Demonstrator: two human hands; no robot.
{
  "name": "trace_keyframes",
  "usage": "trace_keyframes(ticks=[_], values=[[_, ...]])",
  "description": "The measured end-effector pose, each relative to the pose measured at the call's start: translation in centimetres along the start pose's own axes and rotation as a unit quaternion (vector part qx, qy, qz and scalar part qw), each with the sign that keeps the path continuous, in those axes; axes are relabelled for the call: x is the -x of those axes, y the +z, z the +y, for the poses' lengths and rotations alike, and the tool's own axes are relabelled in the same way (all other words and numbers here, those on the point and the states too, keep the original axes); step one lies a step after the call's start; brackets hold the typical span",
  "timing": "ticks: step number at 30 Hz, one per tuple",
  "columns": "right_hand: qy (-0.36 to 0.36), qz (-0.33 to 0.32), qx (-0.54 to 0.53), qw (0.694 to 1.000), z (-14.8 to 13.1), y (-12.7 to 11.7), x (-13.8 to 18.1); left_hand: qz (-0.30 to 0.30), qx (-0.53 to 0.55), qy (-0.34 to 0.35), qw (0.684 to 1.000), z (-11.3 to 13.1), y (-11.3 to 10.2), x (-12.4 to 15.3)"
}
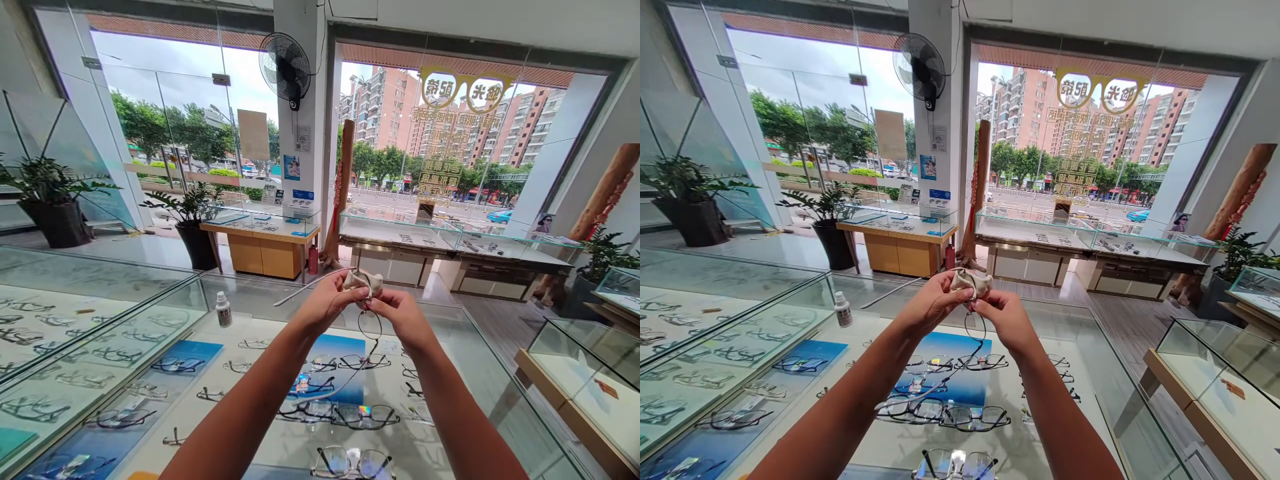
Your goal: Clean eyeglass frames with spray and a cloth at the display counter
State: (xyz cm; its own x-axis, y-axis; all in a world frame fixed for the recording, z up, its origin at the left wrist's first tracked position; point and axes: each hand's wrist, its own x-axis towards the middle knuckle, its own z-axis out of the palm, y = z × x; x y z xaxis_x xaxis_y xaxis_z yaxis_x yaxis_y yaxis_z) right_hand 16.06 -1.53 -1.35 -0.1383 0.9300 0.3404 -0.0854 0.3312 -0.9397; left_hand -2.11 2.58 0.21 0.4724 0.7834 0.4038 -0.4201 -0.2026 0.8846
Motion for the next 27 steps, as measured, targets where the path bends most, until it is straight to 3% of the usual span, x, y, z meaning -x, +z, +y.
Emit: trace_keyframes(ticks=[4, 9, 14, 16, 24, 27], values=[[0.015, -0.027, -0.008, 0.999, -0.2, 0.1, 0.1, 0.012, -0.03, 0.014, 0.999, -1.2, -0.1, -0.3], [0.033, -0.025, -0.02, 0.999, 0.0, 0.2, 0.1, 0.079, -0.055, 0.052, 0.994, -1.9, -0.3, -0.7], [0.063, -0.029, -0.116, 0.991, 0.1, -0.1, -0.1, -0.044, -0.011, -0.016, 0.999, 0.3, -1.3, -0.3], [0.075, -0.04, -0.131, 0.988, 0.0, -0.2, -0.2, -0.06, -0.019, -0.03, 0.998, 0.9, -1.6, -0.1], [0.062, -0.056, -0.118, 0.99, 0.6, 0.4, -0.1, 0.08, -0.128, 0.01, 0.989, 0.5, -0.5, 0.1], [0.067, -0.058, -0.128, 0.988, 0.6, 0.2, -0.2, 0.08, -0.108, 0.019, 0.991, 0.7, -0.2, 0.2]])
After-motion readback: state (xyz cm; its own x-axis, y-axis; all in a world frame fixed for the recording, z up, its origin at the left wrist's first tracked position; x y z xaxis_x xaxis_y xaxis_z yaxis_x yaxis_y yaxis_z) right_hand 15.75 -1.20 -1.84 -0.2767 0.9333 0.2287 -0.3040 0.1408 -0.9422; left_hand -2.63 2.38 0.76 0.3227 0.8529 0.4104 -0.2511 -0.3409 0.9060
